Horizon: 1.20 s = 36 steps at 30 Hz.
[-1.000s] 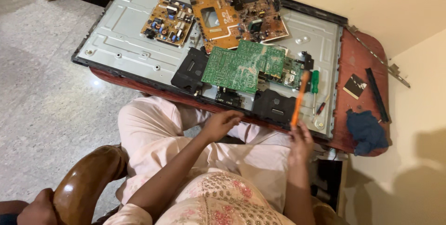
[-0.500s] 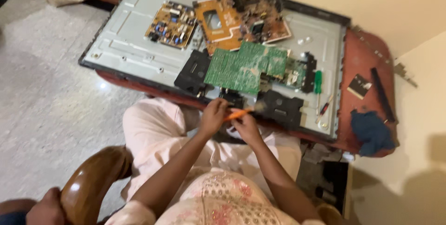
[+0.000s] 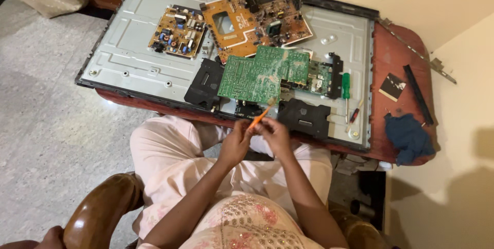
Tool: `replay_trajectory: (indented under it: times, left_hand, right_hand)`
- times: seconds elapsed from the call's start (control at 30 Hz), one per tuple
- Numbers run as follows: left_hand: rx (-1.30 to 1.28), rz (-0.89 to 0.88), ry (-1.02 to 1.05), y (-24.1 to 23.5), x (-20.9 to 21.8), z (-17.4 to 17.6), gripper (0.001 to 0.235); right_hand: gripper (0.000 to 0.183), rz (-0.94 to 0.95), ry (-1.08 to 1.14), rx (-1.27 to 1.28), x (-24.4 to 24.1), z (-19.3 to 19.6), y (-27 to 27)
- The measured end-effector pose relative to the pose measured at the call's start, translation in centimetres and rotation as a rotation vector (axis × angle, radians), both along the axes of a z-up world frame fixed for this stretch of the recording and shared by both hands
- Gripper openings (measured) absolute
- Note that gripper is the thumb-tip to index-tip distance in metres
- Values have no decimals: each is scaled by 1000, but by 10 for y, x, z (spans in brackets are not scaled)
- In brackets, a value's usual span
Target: The person uses a small orange brush to clean dust and debris from several disassembled circuit boards laid out on a table. They handle multiple boards, flipping them over to clean both sides, and occasionally repositioning them on the work surface.
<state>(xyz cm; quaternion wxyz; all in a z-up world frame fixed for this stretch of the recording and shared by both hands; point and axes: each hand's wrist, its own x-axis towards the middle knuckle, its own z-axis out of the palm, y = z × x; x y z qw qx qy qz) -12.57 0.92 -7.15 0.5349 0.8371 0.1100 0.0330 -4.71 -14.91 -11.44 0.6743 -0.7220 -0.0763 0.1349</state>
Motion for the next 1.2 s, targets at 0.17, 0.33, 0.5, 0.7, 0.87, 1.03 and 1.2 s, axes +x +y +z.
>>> replay_trajectory:
  times: [0.17, 0.33, 0.5, 0.7, 0.87, 1.03, 1.2]
  left_hand:
    - [-380, 11, -182, 22, 10, -11, 27]
    - [-391, 116, 55, 37, 28, -18, 24]
    - [-196, 92, 108, 33, 42, -33, 27]
    - [8, 59, 58, 27, 33, -45, 30]
    - [38, 189, 52, 46, 32, -49, 31]
    - [321, 200, 173, 66, 30, -33, 30]
    - [418, -24, 155, 25, 29, -7, 26]
  right_hand:
    - [31, -211, -509, -455, 35, 47, -29]
    - [42, -202, -612, -468, 40, 72, -30]
    - [32, -71, -820, -467, 33, 77, -30]
    - [25, -108, -688, -373, 34, 81, -27]
    - [23, -119, -630, -412, 35, 84, -26]
    - [22, -124, -594, -423, 34, 85, -26]
    - [23, -125, -702, -408, 33, 83, -26]
